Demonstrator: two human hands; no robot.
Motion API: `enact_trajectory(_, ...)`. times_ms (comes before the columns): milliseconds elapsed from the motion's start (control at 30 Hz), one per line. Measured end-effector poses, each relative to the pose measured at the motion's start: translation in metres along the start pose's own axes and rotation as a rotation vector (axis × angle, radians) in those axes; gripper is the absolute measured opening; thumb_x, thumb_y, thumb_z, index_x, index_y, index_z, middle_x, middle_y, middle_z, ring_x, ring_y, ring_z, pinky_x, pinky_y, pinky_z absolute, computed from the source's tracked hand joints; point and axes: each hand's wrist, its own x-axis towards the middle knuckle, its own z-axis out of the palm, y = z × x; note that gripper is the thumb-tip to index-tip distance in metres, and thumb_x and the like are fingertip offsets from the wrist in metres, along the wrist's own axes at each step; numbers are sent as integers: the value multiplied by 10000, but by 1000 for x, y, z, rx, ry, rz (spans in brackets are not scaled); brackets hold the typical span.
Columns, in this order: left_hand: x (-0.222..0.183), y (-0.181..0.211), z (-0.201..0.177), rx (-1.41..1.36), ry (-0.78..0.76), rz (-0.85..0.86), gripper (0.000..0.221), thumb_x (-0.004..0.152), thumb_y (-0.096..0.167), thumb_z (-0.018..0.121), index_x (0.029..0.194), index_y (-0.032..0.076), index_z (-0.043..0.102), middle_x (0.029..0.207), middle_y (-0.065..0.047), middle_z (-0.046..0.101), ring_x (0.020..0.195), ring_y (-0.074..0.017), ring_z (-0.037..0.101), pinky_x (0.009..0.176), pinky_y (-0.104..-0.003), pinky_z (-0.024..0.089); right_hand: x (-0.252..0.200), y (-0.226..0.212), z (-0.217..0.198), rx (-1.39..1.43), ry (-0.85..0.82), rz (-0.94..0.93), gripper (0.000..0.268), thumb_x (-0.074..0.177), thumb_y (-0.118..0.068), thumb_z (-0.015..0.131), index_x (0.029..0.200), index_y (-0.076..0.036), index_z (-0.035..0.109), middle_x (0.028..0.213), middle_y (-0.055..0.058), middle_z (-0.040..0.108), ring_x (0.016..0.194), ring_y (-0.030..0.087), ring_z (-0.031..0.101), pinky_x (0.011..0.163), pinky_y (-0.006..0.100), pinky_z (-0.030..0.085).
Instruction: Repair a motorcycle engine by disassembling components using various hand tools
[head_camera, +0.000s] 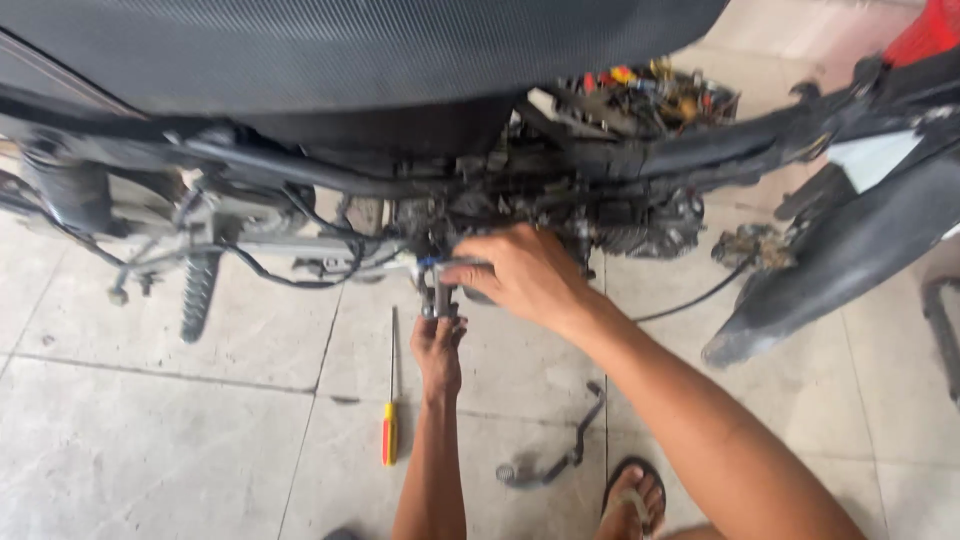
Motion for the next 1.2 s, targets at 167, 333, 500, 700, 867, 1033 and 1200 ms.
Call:
enact_trajectory(167, -2, -9, 8, -95, 18, 64, 21, 999, 99, 658, 1010, 99, 641, 930, -43, 672, 725, -186, 695, 682, -283, 597, -1, 1, 1, 7, -15, 36, 364, 970, -443, 636, 1002, -115, 789, 758, 159, 757, 658, 333, 724, 644, 397, 551)
enact_trajectory(333, 10, -30, 4, -143, 2, 86, 42, 994, 103, 665, 998, 102, 623, 908, -33, 665, 711, -171, 687, 685, -268, 602, -9, 3, 3, 15, -9, 30, 366, 956, -453, 626, 1010, -122, 772, 772, 174, 756, 723, 407, 740, 635, 463, 567)
enact_trajectory(500, 7, -23, -8, -80, -93, 14, 103, 991, 155, 671, 1073, 94, 653, 1061, -77, 723, 912, -261, 749, 782, -340, 611, -7, 11, -7, 67, 36, 35, 331, 984, -413, 615, 1010, -121, 769, 747, 150, 755, 597, 306, 720, 633, 372, 562)
enact_trajectory(700, 34, -50, -37, -35, -150, 87, 149, 894, 62, 761, 1029, 74, 701, 1017, -93, 727, 980, -304, 748, 836, -370, 630, -9, 11, -17, 103, 11, 47, 341, 943, -431, 625, 990, -126, 770, 747, 169, 745, 700, 407, 738, 599, 467, 549)
enact_trajectory(867, 26, -30, -7, -114, -159, 189, 122, 860, 23, 790, 961, 35, 724, 924, -104, 732, 897, -246, 750, 816, -401, 649, -12, 21, 1, 143, -12, 29, 352, 990, -404, 597, 997, -100, 774, 740, 150, 755, 531, 306, 697, 572, 373, 552)
enact_trajectory(1033, 35, -36, -12, -168, -119, 206, 132, 818, -33, 801, 901, 13, 710, 835, -112, 719, 794, -204, 733, 758, -356, 655, -4, 20, -2, 179, -4, 58, 365, 1009, -387, 609, 1000, -63, 778, 753, 173, 760, 407, 207, 587, 487, 301, 507)
enact_trajectory(1200, 52, -61, -37, -105, -79, 234, 183, 749, -136, 809, 834, -47, 673, 730, -168, 650, 674, -215, 670, 663, -362, 629, 4, 21, -6, 188, 6, 14, 383, 990, -408, 617, 923, -64, 773, 639, 140, 726, 321, 175, 496, 420, 286, 452)
